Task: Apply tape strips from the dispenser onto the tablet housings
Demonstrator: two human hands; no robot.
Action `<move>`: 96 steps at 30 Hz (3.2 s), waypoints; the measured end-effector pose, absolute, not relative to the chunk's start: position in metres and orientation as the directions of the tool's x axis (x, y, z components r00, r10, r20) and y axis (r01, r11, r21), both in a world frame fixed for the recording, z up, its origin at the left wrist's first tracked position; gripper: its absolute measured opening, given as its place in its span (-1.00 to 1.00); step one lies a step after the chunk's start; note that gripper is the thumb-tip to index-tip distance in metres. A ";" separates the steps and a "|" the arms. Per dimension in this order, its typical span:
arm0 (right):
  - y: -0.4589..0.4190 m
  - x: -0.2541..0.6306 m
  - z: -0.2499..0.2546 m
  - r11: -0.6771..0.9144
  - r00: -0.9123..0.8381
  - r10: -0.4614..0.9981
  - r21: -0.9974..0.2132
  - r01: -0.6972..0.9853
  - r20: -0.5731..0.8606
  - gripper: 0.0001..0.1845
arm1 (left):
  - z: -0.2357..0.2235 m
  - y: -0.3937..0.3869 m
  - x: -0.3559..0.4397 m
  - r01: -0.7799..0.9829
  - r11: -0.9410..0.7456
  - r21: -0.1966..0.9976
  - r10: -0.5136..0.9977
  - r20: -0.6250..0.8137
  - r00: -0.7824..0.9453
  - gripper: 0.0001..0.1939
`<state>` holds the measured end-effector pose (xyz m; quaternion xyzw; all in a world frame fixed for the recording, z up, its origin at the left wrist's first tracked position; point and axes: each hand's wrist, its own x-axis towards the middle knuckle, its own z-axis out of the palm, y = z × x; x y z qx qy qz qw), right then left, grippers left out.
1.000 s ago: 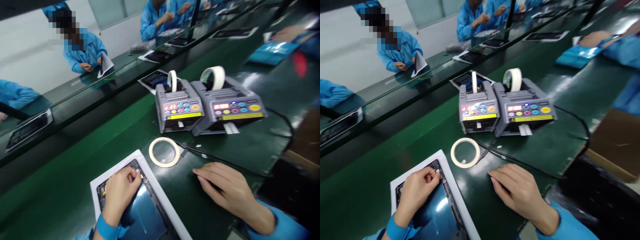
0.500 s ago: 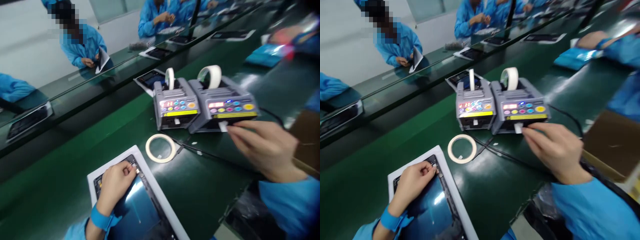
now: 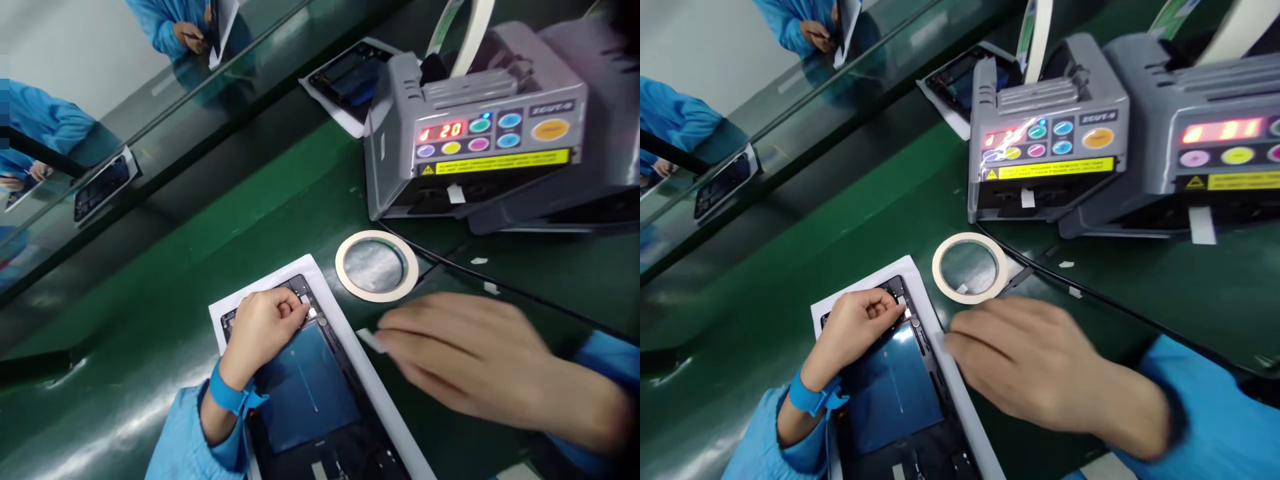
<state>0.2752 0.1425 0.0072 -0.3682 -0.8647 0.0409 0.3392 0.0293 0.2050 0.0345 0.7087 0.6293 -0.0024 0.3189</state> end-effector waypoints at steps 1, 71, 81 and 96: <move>0.147 0.266 0.008 0.750 -0.516 0.648 -0.350 0.562 0.560 -0.84 | 0.034 0.205 0.029 0.893 -0.006 0.451 0.890 -0.404 0.210 -0.74; 0.195 0.101 -0.003 0.797 -0.655 0.560 -0.113 0.593 0.508 -0.91 | 0.000 0.129 -0.089 0.814 -0.507 0.285 0.862 0.203 0.466 -0.67; 0.198 0.100 -0.005 0.809 -0.668 0.546 -0.109 0.578 0.506 -0.93 | 0.001 0.129 -0.088 0.816 -0.498 0.293 0.866 0.215 0.451 -0.69; 0.200 0.098 -0.007 0.855 -0.753 0.489 -0.071 0.514 0.441 -0.87 | 0.001 0.129 -0.087 0.818 -0.505 0.275 0.860 0.242 0.449 -0.71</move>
